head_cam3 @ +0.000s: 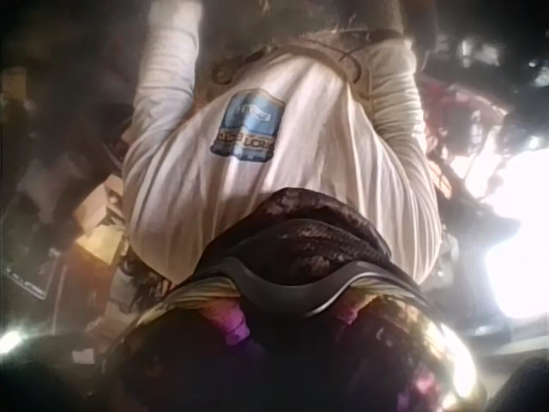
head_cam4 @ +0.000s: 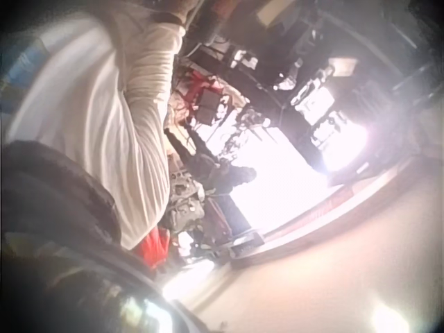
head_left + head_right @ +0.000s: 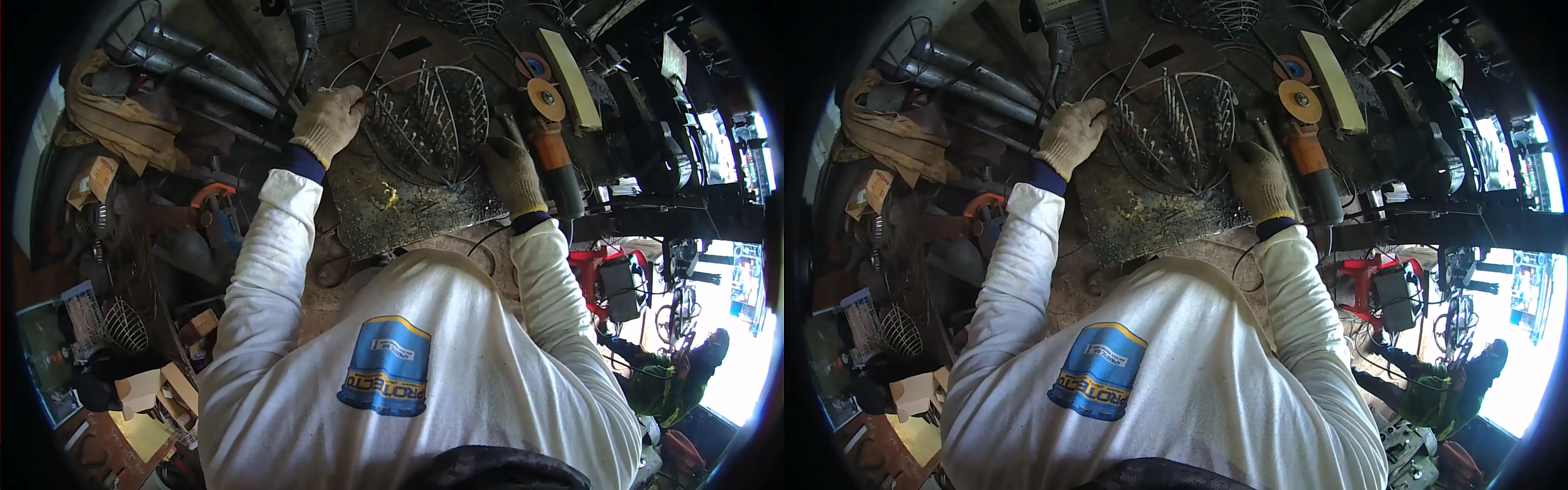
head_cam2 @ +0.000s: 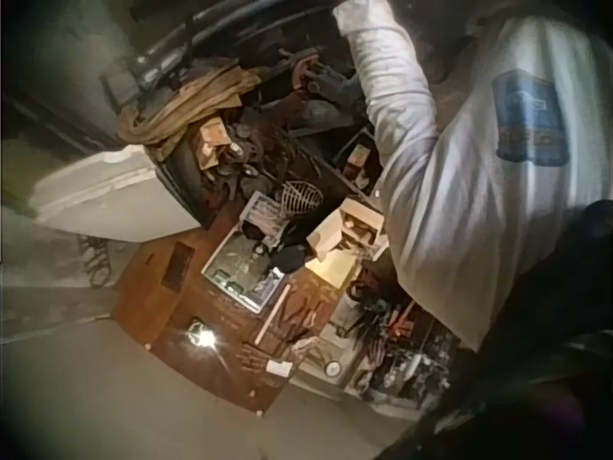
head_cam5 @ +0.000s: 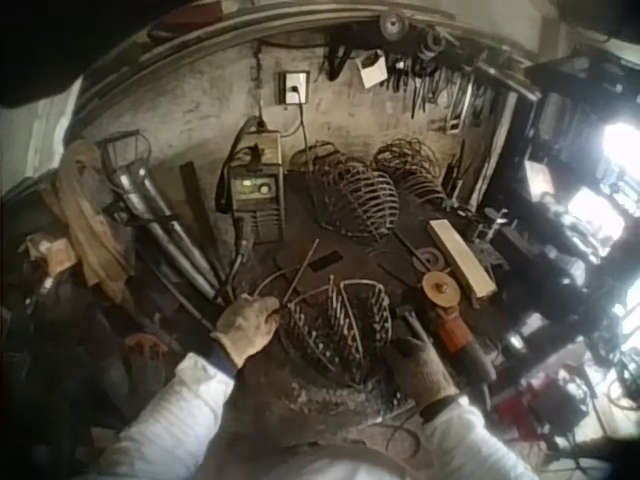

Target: The person assembles a curved metal structure by arranging thin metal rods on a plate and joining them using a welding torch.

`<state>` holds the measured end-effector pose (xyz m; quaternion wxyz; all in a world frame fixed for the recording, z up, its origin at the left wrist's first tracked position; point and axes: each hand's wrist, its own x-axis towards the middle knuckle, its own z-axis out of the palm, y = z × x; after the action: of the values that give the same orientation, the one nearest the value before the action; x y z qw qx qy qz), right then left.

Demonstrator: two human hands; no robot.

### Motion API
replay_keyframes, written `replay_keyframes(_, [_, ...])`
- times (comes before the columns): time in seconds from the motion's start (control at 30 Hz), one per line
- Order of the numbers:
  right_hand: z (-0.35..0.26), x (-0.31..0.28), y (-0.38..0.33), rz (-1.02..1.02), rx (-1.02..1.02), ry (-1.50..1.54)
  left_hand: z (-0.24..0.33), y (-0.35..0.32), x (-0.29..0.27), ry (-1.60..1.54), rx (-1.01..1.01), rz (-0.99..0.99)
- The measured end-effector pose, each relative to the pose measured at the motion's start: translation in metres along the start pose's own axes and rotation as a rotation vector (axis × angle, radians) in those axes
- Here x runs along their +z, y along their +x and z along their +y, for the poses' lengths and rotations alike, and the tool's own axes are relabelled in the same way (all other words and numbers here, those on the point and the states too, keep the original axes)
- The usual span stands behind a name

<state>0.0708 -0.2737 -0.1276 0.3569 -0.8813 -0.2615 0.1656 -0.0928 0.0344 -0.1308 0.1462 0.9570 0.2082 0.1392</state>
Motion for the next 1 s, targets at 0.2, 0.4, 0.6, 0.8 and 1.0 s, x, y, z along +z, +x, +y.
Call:
replay_keyframes(0.2, [-0.008, 0.001, -0.001, 0.008, 0.059, -0.049, 0.012, -0.001, 0.016, 0.172, -0.112, 0.032])
replay_keyframes(0.4, [-0.010, -0.001, -0.002, 0.012, 0.012, -0.080, 0.004, 0.002, 0.022, 0.167, -0.065, 0.036])
replay_keyframes(0.6, [-0.020, -0.005, -0.007, -0.015, 0.004, -0.070, 0.007, 0.000, -0.004, 0.102, -0.056, -0.008])
replay_keyframes(0.8, [0.013, -0.016, -0.043, 0.162, 0.134, 0.313, -0.021, -0.052, -0.014, -0.006, -0.226, 0.069])
replay_keyframes(1.0, [0.017, -0.023, -0.079, 0.138, 0.196, 0.391, -0.008, -0.074, -0.006, 0.093, -0.421, -0.012])
